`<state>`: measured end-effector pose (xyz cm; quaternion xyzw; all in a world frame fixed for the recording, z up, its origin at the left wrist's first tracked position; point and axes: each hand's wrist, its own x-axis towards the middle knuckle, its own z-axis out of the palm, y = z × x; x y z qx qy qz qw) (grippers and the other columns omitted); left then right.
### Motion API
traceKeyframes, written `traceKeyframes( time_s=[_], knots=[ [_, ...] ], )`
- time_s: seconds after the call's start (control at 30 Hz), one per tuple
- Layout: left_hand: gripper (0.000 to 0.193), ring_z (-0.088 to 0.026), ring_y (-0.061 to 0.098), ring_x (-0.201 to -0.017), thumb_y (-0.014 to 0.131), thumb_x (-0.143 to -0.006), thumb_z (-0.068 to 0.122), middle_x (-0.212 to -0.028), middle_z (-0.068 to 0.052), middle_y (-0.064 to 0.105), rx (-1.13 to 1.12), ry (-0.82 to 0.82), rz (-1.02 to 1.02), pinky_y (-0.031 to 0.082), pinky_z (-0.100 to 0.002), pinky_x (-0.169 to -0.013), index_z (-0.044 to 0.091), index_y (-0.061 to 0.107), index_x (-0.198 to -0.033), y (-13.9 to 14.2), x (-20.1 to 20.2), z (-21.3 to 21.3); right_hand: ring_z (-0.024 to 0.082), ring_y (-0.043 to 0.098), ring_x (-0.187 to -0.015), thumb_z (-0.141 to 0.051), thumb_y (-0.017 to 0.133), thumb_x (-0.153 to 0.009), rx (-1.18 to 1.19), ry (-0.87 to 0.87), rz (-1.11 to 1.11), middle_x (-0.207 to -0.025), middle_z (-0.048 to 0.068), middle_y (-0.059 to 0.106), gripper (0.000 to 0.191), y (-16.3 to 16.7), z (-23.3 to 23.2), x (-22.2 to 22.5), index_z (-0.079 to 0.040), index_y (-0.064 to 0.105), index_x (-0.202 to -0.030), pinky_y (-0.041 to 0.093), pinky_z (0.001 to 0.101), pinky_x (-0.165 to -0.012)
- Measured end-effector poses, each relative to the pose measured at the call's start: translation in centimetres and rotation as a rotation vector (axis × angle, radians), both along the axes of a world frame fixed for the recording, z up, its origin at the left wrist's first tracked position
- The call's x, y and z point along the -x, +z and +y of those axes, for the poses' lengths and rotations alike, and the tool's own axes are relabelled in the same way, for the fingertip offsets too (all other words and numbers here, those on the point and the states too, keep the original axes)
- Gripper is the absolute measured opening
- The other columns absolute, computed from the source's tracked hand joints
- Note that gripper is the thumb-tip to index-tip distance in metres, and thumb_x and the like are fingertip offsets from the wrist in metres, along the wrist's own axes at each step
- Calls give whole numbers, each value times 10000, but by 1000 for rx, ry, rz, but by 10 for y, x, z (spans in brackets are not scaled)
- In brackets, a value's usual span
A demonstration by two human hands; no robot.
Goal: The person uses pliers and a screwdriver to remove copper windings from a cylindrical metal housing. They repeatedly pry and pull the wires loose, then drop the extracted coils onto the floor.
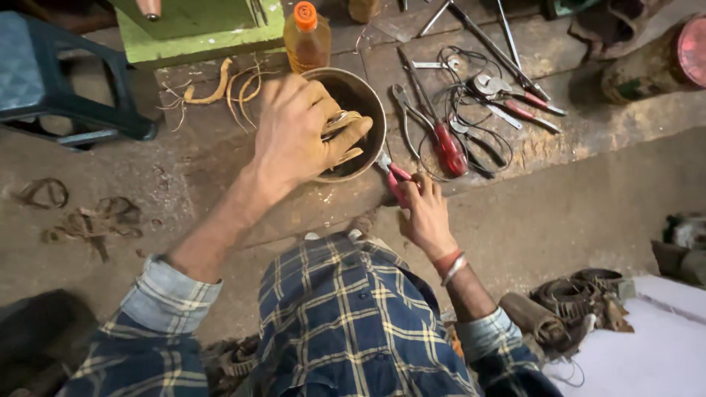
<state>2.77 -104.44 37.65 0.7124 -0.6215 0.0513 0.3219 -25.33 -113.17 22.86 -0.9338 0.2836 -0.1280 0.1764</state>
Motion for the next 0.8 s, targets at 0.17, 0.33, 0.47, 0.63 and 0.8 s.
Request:
traceKeyframes(
  time_s=[0.17, 0.33, 0.47, 0.63, 0.8],
  knots=[
    [555, -344, 653, -584, 681, -944, 589, -636, -148, 663, -205, -36, 234, 489, -458, -543, 75, 752, -747, -3, -6, -2, 398, 654, -984, -95, 722, -777, -184, -151, 331, -1082, 173, 670, 254, 6, -8, -17, -100, 702, -1030, 540, 497, -814],
    [526, -345, 632, -526, 597, -984, 511, -549, -149, 607, -158, -161, 306, 484, -465, -534, 92, 744, -703, 0, -13, 5, 357, 700, -901, -42, 560, -735, -1333, -398, 39, -1072, 262, 693, 409, 72, 2, 7, 50, 664, -1120, 539, 509, -792],
    [532, -366, 643, -573, 548, -1050, 431, -596, -156, 625, -201, -202, 332, 495, -476, -583, 94, 722, -676, 3, -17, 4, 398, 545, -1368, -65, 608, -629, -1883, -53, -506, -1434, 254, 569, 770, 131, 20, 25, 63, 532, -1385, 429, 580, -1150],
    [371, -369, 655, -715, 494, -1090, 311, -726, -150, 663, -123, -280, 397, 482, -486, -666, 115, 761, -923, 13, -22, 8, 480, 456, -1411, -94, 690, -709, -2275, 188, -501, -1528, 272, 443, 792, 159, 24, 13, -163, 405, -1445, 414, 725, -1092],
    [226, -349, 646, -688, 608, -999, 270, -711, -134, 652, -77, -272, 387, 473, -474, -669, 110, 757, -939, 17, -20, 14, 497, 407, -1460, -144, 686, -715, -2376, 82, -496, -1559, 245, 420, 822, 164, 32, -9, 23, 440, -1481, 380, 685, -1153]
  ],
)
